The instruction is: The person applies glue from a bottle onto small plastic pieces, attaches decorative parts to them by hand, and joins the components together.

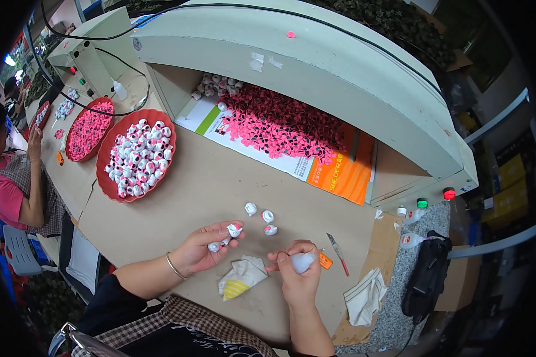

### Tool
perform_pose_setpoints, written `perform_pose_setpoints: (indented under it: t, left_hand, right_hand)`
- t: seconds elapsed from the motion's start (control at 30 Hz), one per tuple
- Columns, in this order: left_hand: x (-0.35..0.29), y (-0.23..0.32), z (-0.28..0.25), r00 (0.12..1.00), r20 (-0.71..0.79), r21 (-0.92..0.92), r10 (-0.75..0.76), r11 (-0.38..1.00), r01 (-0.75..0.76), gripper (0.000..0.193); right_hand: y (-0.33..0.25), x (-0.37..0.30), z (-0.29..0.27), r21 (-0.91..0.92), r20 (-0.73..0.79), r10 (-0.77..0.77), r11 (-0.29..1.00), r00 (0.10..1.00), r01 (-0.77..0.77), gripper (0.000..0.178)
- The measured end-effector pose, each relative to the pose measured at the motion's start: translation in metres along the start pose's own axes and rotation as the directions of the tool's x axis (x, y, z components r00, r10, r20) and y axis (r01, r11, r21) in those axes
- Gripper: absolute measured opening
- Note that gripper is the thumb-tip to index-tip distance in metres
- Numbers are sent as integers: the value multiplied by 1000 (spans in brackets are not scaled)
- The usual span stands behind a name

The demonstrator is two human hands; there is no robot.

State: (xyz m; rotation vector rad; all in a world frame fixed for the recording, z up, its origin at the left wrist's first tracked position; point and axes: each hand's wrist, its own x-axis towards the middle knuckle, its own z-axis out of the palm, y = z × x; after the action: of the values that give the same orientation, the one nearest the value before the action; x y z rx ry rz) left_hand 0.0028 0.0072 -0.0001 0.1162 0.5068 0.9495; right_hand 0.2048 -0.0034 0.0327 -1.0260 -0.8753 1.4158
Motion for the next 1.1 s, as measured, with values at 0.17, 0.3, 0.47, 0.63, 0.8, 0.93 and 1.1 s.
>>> perform_pose_setpoints:
  t: [0.17,0.3,0.47,0.63,0.8,0.93,1.1]
  left_hand:
    - [2,2,-6,1000,-23,27,1,1000,0,28]
    - [-1,6,-5,999,-4,43,36,998,-36,29]
    - [-3,8,-2,998,-14,115,61,992,-59,32]
    - [-8,4,6,999,-45,177,23,984,-15,34]
    - [-9,-3,13,1000,31,234,-6,972,-1,36]
    - [-10,-2,11,999,31,189,-11,982,5,35]
    - [-8,3,3,999,38,173,-35,985,28,34]
  right_hand:
    - [-18,2,-3,-214,108,127,971,986,-102,19]
    - [-12,-4,6,-626,567,89,693,819,358,25]
    - [22,-24,5,-801,571,192,343,798,491,30]
    - [4,-14,10,-664,491,-100,601,866,446,30]
    - [9,-3,37,-657,496,-397,410,772,632,18]
    - [1,-6,27,-721,399,-423,403,813,564,19]
    - [3,-25,10,-673,626,191,623,756,400,22]
